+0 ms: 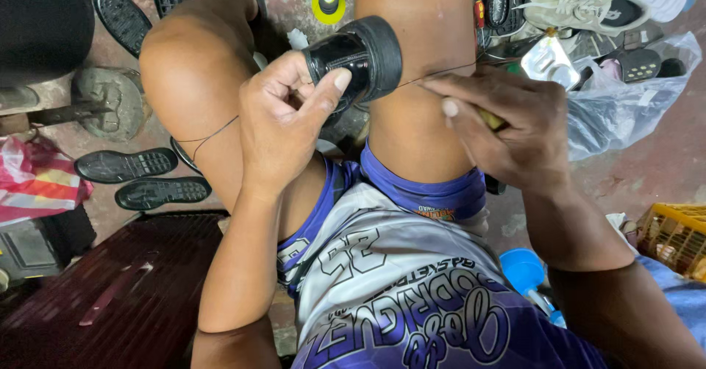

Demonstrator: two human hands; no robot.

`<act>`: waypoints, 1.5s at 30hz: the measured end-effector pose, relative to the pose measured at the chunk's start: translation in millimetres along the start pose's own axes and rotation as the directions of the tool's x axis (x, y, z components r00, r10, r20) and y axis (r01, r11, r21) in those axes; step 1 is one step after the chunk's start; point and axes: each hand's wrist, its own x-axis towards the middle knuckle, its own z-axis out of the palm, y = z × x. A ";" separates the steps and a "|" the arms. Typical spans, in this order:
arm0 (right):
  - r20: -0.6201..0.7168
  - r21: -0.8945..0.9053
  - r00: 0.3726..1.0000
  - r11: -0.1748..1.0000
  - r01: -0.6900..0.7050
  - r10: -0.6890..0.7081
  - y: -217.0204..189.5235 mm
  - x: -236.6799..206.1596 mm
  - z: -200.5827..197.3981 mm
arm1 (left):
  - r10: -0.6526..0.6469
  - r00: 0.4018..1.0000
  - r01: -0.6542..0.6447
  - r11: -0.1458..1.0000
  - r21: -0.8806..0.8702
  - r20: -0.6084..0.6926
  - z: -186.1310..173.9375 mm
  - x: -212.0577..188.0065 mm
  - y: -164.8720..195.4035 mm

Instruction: The person stitches the sole of a black dress shoe using a needle and thread, holding the shoe on their lap and repeatedly pulling the thread tight along the sole edge while repositioning the shoe to stitch different sections.

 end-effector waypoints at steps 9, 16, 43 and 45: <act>0.131 -0.147 0.991 0.989 -0.019 0.038 -27.2 21.9 10.9 | -0.022 0.999 0.023 0.999 -0.046 0.029 -1.7 -3.3 -8.0; 0.141 -0.332 0.990 0.943 0.029 0.019 -43.8 20.7 7.2 | -0.022 0.999 0.023 0.999 -0.040 0.038 -1.7 -2.4 -3.8; 0.369 -0.399 0.929 0.907 0.133 0.026 -31.8 55.7 -12.9 | 0.023 0.989 -0.031 0.998 0.048 0.143 -8.9 2.8 -7.1; 0.376 -0.358 0.927 0.923 0.141 0.004 -25.1 54.2 -12.7 | 0.092 0.985 -0.106 0.990 0.090 0.148 -9.4 2.8 -9.1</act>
